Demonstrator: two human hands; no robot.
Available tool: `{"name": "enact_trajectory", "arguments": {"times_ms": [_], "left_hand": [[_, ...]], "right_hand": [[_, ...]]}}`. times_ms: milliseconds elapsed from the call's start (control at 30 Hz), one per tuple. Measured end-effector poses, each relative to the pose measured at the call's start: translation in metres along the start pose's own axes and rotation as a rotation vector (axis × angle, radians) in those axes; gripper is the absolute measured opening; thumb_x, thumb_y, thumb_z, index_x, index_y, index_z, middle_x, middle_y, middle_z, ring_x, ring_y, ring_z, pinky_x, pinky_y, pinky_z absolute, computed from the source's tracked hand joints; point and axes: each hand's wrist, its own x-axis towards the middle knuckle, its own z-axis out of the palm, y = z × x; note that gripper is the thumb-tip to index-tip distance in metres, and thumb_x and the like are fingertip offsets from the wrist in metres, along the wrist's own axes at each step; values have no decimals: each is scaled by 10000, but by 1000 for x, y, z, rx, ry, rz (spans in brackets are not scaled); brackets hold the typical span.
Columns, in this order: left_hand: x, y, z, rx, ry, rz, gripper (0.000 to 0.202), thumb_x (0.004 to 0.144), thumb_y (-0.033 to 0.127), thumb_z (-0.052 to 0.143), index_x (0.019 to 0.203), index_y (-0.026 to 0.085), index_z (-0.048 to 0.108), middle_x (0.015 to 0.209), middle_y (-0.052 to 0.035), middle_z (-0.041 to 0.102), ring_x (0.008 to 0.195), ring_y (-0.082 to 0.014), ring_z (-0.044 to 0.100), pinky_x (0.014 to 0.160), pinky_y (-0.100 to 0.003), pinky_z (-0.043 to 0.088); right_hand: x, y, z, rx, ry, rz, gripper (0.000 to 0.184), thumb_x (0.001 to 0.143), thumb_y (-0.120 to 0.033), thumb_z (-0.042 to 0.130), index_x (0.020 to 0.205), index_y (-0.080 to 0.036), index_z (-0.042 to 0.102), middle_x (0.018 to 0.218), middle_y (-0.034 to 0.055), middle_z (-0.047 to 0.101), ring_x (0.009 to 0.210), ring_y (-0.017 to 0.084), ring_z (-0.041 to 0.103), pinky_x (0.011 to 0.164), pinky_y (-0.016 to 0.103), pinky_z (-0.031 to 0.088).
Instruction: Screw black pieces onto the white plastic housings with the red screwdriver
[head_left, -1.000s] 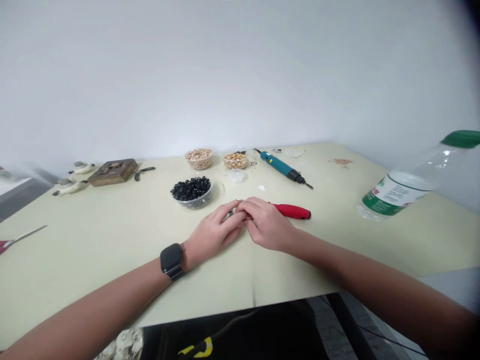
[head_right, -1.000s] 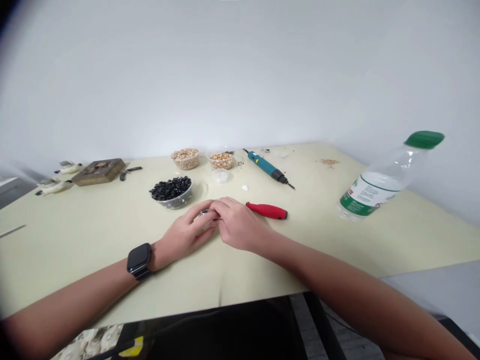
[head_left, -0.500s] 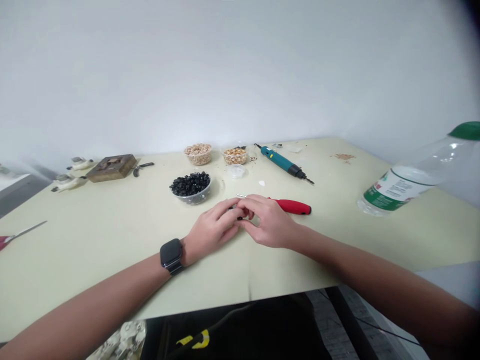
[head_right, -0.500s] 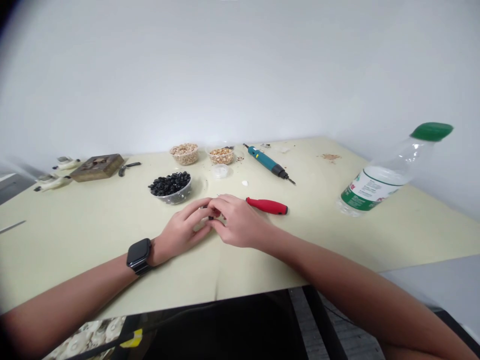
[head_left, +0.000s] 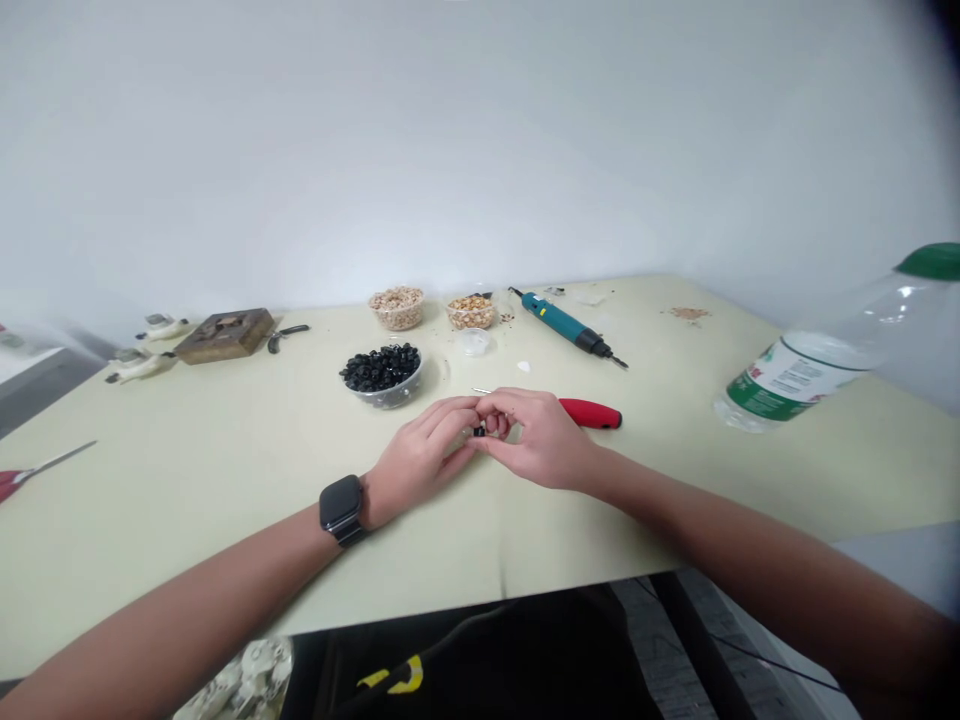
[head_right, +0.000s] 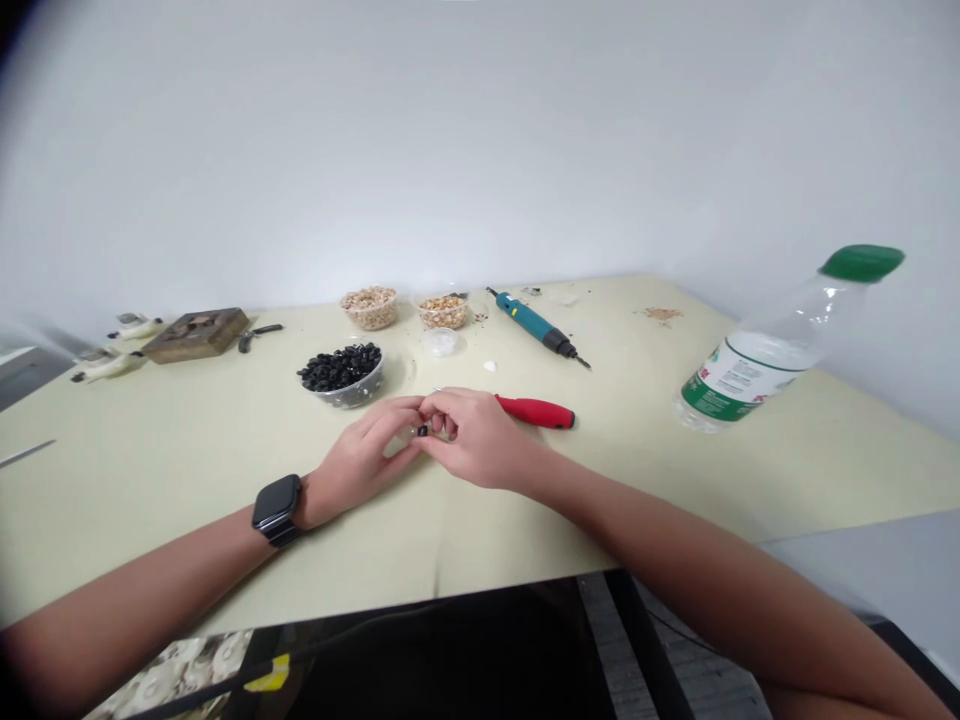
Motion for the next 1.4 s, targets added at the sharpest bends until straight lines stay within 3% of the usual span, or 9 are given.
{"name": "enact_trajectory", "arguments": {"times_ms": [300,400,500,633,767,900,1067,1267,1400], "left_hand": [[-1,-2,-1,-67,-14,-47,212,1059,210,622,1267,206,582,1280,-154,752,1231,-257,740,1019,-411,640],[-2,-3,-1,-105,10,-75,187,1061,200,611,1245,204,585,1274,-149,753,1209,-247,745,998,-401,641],[-3,-3,-2,-160,63,-169,139,1065,199,589,1204,205,589,1269,-138,754,1149,-224,755,964,-382,643],[-3,-1,-1,-324,180,-362,91,1060,269,633,1106,215,576,1265,-114,741,1119,-194,741,944,-358,647],[-2,1,3,-547,318,-466,179,1044,333,676,1087,219,545,1234,-116,704,1124,-194,713,856,-306,643],[-2,5,7,-624,350,-431,209,1037,355,696,1082,220,542,1227,-106,678,1106,-187,691,855,-295,622],[-3,5,6,-587,315,-421,180,1040,344,690,1085,231,558,1233,-109,657,1188,-218,655,951,-355,600],[-4,-1,8,-489,315,-391,160,1024,329,713,1076,226,602,1057,-62,642,990,-182,633,906,-345,574],[-4,0,8,-529,297,-426,187,1009,337,738,1076,217,611,1044,-61,671,1005,-185,665,933,-351,586]], "right_hand": [[0,-1,1,52,-10,47,206,940,-287,831,924,-212,640,837,-19,626,747,153,574,695,312,478],[0,-2,1,25,5,-8,240,937,-327,857,1002,-218,654,898,4,644,825,184,596,768,340,513],[-1,-2,1,-60,60,-123,258,956,-315,839,1152,-237,690,1106,80,649,1064,263,611,959,441,543],[-3,1,4,-136,84,-93,512,925,-318,870,1387,-293,651,1490,150,483,1440,357,473,1202,595,441],[-3,3,10,-43,37,-42,719,912,-372,890,1529,-314,524,1679,158,321,1597,354,340,1254,591,420],[-2,2,13,31,12,-41,616,975,-280,807,1523,-332,530,1667,130,393,1590,309,388,1224,534,475],[-1,-1,11,34,80,-126,422,948,-146,748,1341,-273,661,1526,143,504,1476,313,528,1166,507,531],[-3,3,10,-22,104,-164,378,961,-129,703,1317,-252,681,1484,152,505,1317,303,629,1059,473,592],[-5,4,9,-67,117,-197,343,1002,-149,658,1327,-257,672,1480,151,506,1299,300,630,1063,487,588]]}}
